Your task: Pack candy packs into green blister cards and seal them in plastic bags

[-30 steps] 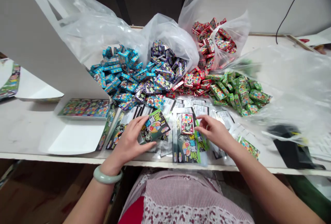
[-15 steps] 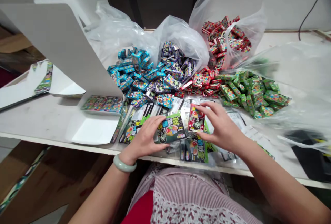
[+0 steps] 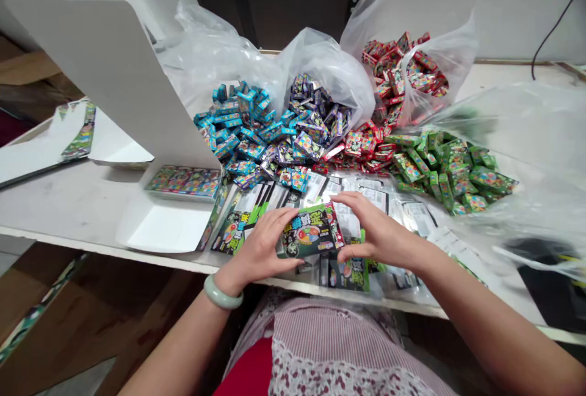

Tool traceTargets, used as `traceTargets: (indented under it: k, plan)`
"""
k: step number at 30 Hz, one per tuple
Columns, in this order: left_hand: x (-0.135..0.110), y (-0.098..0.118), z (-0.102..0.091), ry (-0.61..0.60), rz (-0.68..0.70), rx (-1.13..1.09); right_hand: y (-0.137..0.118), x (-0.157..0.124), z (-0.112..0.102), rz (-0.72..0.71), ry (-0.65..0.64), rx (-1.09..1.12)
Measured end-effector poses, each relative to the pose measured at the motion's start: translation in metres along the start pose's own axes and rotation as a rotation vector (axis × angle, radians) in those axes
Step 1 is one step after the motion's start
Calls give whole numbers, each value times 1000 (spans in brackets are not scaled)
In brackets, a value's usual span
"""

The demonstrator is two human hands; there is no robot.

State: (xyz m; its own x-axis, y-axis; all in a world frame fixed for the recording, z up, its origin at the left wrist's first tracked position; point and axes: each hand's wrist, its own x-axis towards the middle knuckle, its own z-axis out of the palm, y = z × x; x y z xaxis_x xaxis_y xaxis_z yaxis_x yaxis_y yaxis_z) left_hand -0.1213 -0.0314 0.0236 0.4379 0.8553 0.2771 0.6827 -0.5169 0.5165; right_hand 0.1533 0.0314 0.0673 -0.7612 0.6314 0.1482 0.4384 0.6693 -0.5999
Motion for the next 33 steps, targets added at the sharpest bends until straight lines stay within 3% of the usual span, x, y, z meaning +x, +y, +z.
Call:
traceTargets:
  k: [2, 7, 10, 12, 16, 19, 24, 28, 33]
  plan:
    - [-1, -1, -1, 40, -27, 15, -5, -2, 10, 36, 59, 3]
    - [-5, -9, -4, 84, -92, 21, -5, 10, 25, 38, 39, 39]
    - [-9, -16, -12, 106, -136, 43, 19, 51, 15, 128, 164, 7]
    - [-14, -19, -18, 129, -150, 65, 39, 89, 6, 275, 295, -197]
    - [-25, -22, -25, 149, -156, 93, 71, 155, 3, 384, 366, -347]
    - [-31, -27, -24, 150, -183, 106, 82, 176, 10, 439, 377, -377]
    - [-30, -35, -23, 164, -191, 114, 93, 177, 12, 478, 424, -273]
    - [-28, -35, -24, 167, -177, 106, 93, 167, 1, 467, 472, -35]
    - [-28, -33, -25, 192, -188, 130, 68, 120, -2, 383, 400, 357]
